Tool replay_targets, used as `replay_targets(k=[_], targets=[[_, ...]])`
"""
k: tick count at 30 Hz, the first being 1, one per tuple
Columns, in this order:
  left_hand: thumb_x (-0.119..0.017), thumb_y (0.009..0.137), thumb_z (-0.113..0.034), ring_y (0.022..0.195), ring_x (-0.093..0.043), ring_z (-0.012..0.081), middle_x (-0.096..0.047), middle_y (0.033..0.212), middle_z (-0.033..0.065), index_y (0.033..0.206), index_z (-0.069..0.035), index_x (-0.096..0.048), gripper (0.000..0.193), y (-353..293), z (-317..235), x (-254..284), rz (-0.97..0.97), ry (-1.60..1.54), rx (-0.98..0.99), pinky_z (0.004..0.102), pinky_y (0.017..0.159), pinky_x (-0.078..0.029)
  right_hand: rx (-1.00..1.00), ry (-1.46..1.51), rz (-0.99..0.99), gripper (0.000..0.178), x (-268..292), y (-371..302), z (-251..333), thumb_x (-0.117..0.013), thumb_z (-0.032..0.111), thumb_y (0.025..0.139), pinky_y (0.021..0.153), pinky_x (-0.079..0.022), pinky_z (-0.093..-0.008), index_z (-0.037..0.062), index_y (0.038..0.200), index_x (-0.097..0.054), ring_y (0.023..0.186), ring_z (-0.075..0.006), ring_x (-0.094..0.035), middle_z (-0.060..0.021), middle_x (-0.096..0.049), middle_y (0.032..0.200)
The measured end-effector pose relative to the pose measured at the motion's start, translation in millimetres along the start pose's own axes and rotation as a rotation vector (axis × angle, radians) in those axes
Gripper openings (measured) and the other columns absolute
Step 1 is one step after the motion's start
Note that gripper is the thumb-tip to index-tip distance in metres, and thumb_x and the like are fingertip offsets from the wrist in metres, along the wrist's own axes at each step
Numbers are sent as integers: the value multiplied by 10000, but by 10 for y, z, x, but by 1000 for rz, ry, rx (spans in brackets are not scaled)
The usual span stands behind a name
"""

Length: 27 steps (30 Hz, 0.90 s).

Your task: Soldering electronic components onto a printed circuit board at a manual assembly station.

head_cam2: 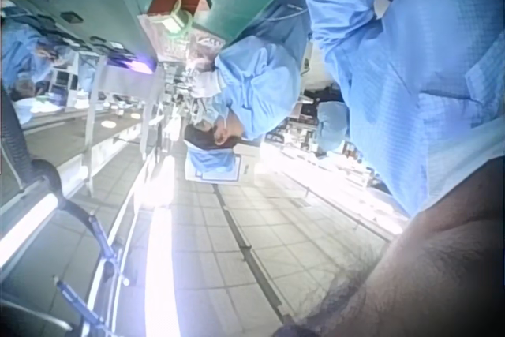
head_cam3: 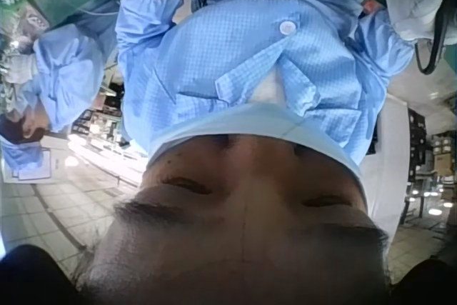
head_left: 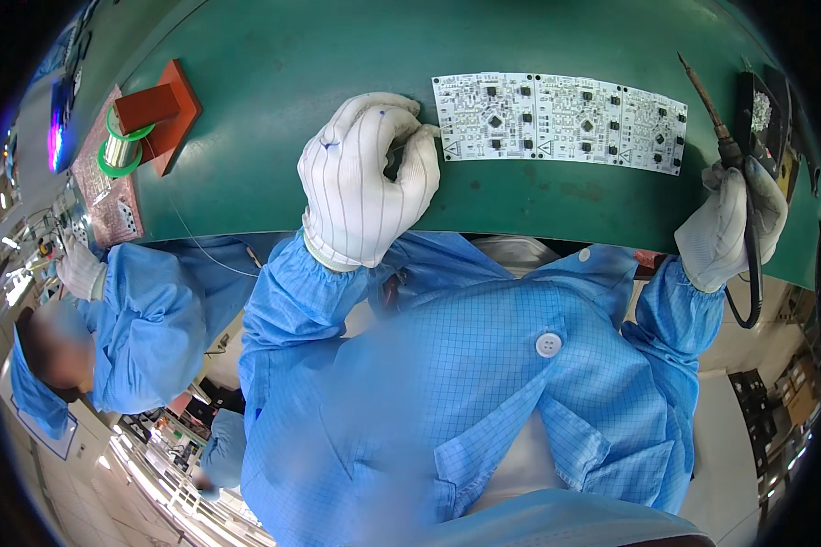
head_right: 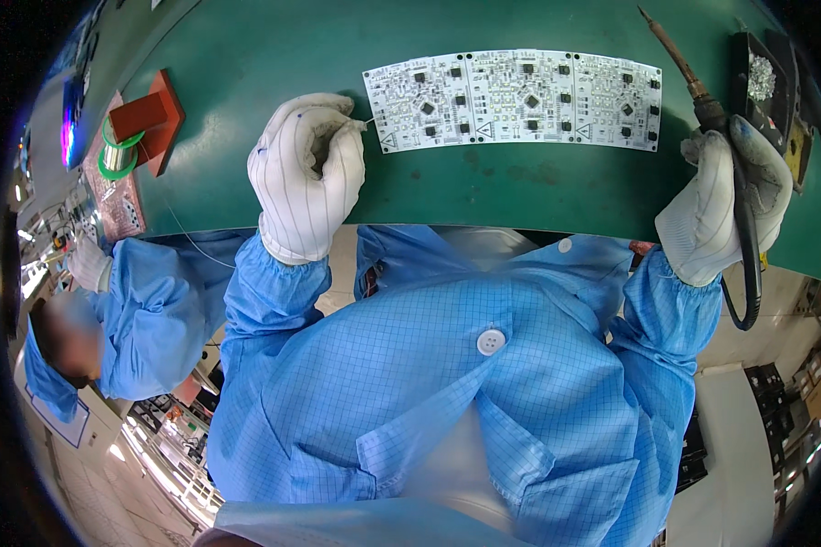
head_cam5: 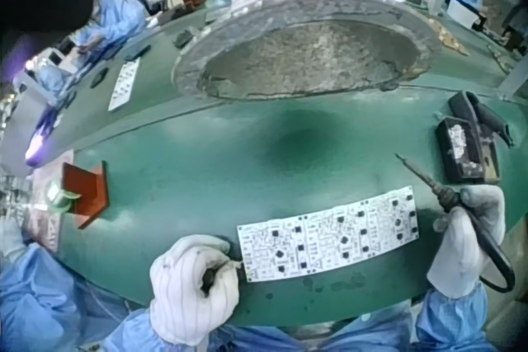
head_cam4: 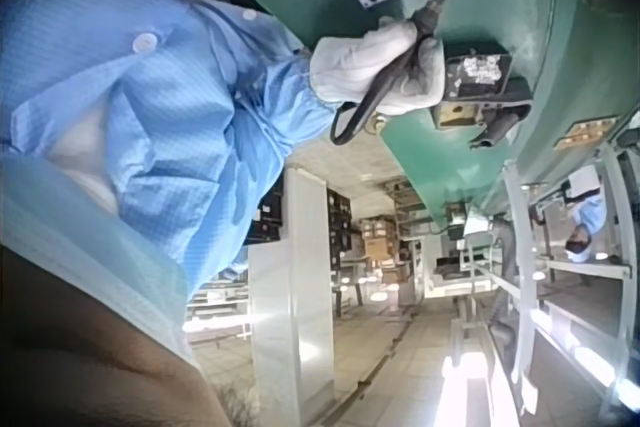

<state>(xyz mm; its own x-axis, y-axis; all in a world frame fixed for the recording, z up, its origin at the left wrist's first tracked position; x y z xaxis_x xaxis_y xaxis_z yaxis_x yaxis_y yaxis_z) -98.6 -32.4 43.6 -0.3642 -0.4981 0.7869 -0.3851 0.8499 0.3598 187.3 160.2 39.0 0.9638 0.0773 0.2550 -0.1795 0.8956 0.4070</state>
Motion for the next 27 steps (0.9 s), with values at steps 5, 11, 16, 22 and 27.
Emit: replay_targets(k=[5, 11, 16, 22, 27], targets=[[-728, 709, -54, 599, -598, 220, -659, 831, 53, 763, -66, -614, 127, -19, 27, -10, 3, -61, 33, 319, 535, -487, 10, -78, 9, 147, 27, 2, -2, -624, 25, 903, 675, -554, -304, -4, 1043, -595, 708, -182, -667, -173, -674, 921], [-719, 718, -53, 576, -591, 221, -651, 798, 62, 754, -59, -618, 107, 8, 8, 10, -29, -44, -7, 321, 525, -485, 47, -62, 34, 196, 27, 15, -12, -658, 30, 894, 684, -572, -311, -29, 1070, -597, 720, -197, -691, -175, -676, 929], [-707, 704, -40, 592, -599, 236, -649, 791, 62, 740, -58, -605, 110, 2, 25, 24, -4, -74, 39, 327, 540, -491, -4, 18, -29, 162, -18, -18, 57, -621, 12, 898, 671, -556, -296, -2, 1058, -600, 711, -186, -666, -183, -677, 935], [-652, 626, -29, 645, -619, 250, -670, 838, 50, 688, -78, -550, 129, -46, -207, 64, 69, -110, -234, 347, 588, -511, 295, 267, 586, 256, -658, -548, 778, -569, -102, 756, 654, -515, -422, -9, 993, -553, 651, -226, -562, -147, -593, 803], [-660, 619, -74, 667, -622, 239, -675, 881, 42, 717, -84, -555, 144, -103, -239, 26, 19, -30, -295, 347, 616, -517, 576, 72, 538, 329, -955, -876, 1091, -714, -52, 635, 551, -524, -372, -17, 937, -589, 585, -269, -627, -151, -634, 726]])
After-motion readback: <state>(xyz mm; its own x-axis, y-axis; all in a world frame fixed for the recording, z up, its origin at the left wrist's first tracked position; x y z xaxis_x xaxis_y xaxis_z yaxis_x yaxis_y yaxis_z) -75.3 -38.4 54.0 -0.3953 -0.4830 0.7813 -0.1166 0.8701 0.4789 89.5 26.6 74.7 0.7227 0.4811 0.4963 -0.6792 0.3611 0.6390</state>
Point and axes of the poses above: each hand's wrist, its own y-axis towards the middle knuckle, its own x-axis out of the back of the hand, z = x × y, the point moved 9 cm from there along y, towards the middle knuckle
